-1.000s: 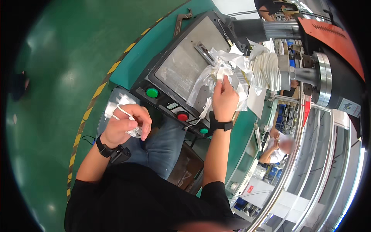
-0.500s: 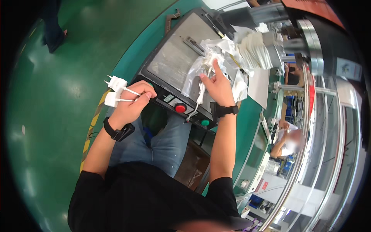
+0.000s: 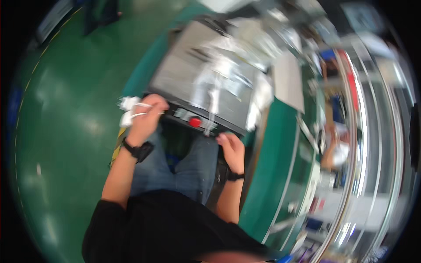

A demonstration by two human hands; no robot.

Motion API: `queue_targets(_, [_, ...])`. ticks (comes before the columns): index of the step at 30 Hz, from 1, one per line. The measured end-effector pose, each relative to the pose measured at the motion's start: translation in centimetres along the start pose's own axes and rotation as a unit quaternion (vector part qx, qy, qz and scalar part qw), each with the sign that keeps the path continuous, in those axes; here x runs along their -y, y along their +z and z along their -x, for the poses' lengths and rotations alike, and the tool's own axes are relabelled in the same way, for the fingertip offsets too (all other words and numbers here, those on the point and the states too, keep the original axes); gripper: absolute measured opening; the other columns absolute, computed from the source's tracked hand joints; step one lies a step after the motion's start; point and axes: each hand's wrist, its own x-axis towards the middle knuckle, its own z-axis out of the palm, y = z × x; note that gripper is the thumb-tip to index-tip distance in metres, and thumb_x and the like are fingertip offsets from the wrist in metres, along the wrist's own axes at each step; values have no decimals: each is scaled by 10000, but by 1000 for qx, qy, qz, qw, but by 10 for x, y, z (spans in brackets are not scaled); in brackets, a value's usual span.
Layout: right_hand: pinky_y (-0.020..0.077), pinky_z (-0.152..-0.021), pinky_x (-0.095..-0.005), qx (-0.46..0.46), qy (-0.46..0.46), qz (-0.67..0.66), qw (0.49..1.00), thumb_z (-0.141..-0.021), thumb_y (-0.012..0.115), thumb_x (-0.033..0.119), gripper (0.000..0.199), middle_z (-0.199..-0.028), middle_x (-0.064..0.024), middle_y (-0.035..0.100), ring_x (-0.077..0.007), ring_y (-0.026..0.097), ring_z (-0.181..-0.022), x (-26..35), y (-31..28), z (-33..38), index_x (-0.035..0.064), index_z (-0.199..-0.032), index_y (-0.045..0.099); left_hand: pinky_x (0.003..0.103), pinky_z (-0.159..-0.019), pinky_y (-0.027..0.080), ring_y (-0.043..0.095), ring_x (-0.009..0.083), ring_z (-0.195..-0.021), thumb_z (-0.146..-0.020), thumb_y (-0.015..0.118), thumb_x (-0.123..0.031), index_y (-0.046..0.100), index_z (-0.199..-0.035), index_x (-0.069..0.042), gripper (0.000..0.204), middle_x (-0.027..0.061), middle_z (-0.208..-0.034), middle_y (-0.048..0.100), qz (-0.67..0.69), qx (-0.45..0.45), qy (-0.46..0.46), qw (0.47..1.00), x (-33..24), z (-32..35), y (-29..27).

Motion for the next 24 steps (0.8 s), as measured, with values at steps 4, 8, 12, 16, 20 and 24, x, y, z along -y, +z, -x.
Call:
queue_targets(4, [517,-697,-274,6,-172,105,979,-906,729,189,206,-851,-80,700,-128,652,-783,98,-2,-11,-5,-962,684,305,-846,471,607,179,-921,-965,533,-149,661,-976,-11,188,82,-982,663,-35,-7,-21,999,24,4,-29])
queue_targets(8, [473,-549,-305,-48,-283,113,951,-851,767,206,175,-688,-86,632,-215,612,-598,165,-66,22,45,-835,701,305,-854,480,612,174,-896,-994,508,-147,667,-970,31,240,92,-953,662,-61,-51,-43,996,11,-16,-39])
queue_targets(12, [464,-526,-271,-213,-277,268,898,-897,721,106,123,-674,-50,643,-131,623,-607,169,-173,106,11,-824,692,295,-839,483,614,178,-880,-997,514,-150,666,-972,33,240,93,-917,654,-50,-7,-15,999,1,-22,-26])
queue_targets(16, [487,-687,-217,-516,-77,199,830,-988,613,144,156,-837,-53,682,-88,604,-728,109,-288,226,-5,-994,657,301,-797,491,615,185,-864,-1010,504,-159,637,-1072,45,252,95,-883,640,-113,9,-3,994,-15,-11,-3])
queue_targets(20, [484,-716,-224,-513,109,228,820,-965,649,197,284,-864,-52,685,-96,602,-768,1,-396,301,7,-1173,619,309,-733,495,618,182,-878,-1016,513,-174,545,-1267,30,325,97,-907,633,6,44,-19,999,-45,-12,-7])
queue_targets(24, [513,-883,-361,-401,254,410,778,-894,691,365,554,-1087,-138,702,-269,656,-1011,-103,-456,323,35,-1323,569,300,-702,491,626,186,-956,-1011,534,-184,485,-1354,15,399,106,-1029,641,81,95,-39,991,-73,-32,33])
